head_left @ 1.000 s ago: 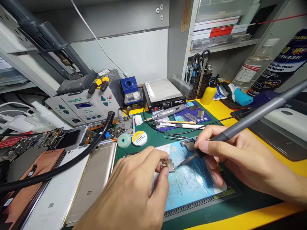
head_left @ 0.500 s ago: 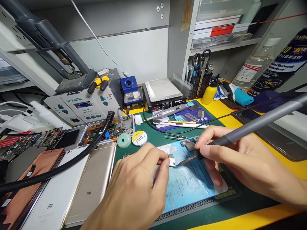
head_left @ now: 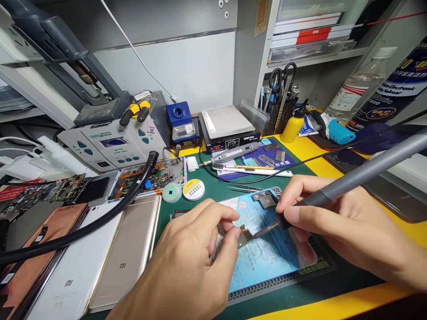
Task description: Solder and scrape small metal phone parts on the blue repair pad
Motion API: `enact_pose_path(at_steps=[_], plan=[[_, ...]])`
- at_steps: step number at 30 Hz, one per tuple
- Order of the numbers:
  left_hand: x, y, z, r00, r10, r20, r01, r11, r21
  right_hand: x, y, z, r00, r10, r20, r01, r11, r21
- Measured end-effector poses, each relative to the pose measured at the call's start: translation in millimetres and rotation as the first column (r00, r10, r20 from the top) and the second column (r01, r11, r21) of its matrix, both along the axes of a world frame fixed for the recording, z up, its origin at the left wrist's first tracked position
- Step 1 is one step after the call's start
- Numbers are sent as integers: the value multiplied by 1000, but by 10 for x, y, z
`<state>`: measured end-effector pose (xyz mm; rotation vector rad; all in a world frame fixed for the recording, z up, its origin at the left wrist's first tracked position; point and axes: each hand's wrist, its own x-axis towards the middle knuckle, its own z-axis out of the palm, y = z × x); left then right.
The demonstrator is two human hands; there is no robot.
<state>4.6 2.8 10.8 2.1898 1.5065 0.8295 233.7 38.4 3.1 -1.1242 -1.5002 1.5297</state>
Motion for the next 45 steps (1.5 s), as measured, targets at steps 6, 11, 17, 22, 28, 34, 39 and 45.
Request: enact_pose_path(at_steps=[6, 11, 17, 22, 28, 34, 39, 45], plan=[[-19, -8, -28, 998, 18, -65, -17, 1000, 24, -19, -21, 34, 1000, 3, 16, -3, 1000, 10], [-41, 5, 1, 989, 81, -122, -77, 996, 36, -13, -21, 25, 1000, -4, 12, 4, 1000, -17], [-56, -3, 30, 981, 100, -164, -105, 994, -19, -15, -20, 38, 1000, -11, 0, 11, 999, -36], [-27, -9, 12, 972, 86, -220, -108, 990, -91, -19, -17, 28, 1000, -12, -8, 12, 999, -33], [5, -31, 86, 983, 75, -169, -104, 979, -175, -22, -1, 26, 1000, -12, -25, 12, 1000, -14], [4, -20, 96, 994, 85, -72, -100, 962, -253, -20, -10, 15, 999, -34, -36, 33, 999, -20], [3, -17, 88, 994, 101, -36, -107, 954, -281, -40, 7, 19, 998, -45, -48, 44, 999, -8], [-27, -29, 76, 992, 117, -42, -125, 930, -346, -36, -15, 63, 999, -35, -31, 33, 998, -50]])
